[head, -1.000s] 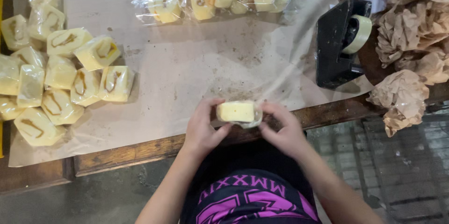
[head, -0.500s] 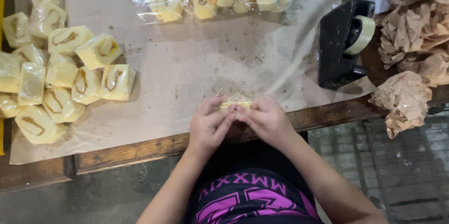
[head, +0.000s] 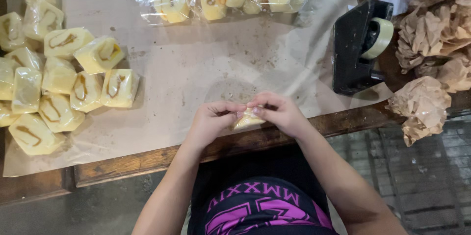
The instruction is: The person wraps individual roll cake slices in plastic film and seals them using tape from a dispenser.
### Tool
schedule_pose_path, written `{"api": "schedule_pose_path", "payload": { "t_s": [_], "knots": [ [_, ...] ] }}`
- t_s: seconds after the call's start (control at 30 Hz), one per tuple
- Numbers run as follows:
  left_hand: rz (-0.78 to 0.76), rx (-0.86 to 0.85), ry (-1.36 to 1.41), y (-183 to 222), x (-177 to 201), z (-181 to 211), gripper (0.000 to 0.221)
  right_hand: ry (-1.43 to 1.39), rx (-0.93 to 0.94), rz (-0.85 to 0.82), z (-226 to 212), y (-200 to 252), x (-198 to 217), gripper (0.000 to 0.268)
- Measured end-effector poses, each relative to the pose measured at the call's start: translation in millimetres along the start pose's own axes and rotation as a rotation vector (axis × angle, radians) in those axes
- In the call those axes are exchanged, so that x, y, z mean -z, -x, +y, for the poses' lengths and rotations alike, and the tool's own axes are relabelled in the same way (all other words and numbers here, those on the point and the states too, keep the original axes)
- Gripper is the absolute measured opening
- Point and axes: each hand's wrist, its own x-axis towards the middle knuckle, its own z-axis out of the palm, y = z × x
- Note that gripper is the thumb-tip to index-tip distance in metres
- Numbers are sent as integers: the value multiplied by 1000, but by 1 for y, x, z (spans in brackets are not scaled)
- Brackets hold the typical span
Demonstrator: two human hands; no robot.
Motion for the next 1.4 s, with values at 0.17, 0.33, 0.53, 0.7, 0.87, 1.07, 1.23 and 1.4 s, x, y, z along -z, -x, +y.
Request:
{"api": "schedule_pose_path", "payload": {
  "t_s": [0.17, 0.33, 0.53, 0.7, 0.87, 1.07, 1.23, 1.4],
  "knots": [
    [-76, 98, 214, 2, 0, 8, 19, 205, 141, -93, -26, 27, -5, 34],
    [-229, 108, 156, 29, -12, 38, 28, -13, 56, -9, -36, 47, -4, 24],
    [-190, 60, 11, 52, -37, 37, 43, 10, 250, 255, -42, 70, 22, 20],
    [90, -119, -79, 59, -33, 27, 40, 946, 180, 1097, -56, 81, 152, 21],
    [159, -331, -328, 52, -44, 30, 36, 419, -403, 757, -58, 47, 209, 37],
    [148, -422, -361, 55, -55, 39, 35, -285, -219, 872, -34, 75, 194, 19],
    [202, -300, -322, 51, -61, 47, 36, -251, -16, 940, 30, 106, 158, 32],
    [191, -499, -614, 51, -65, 56, 35, -720, -74, 795, 18, 99, 123, 29]
  ]
}}
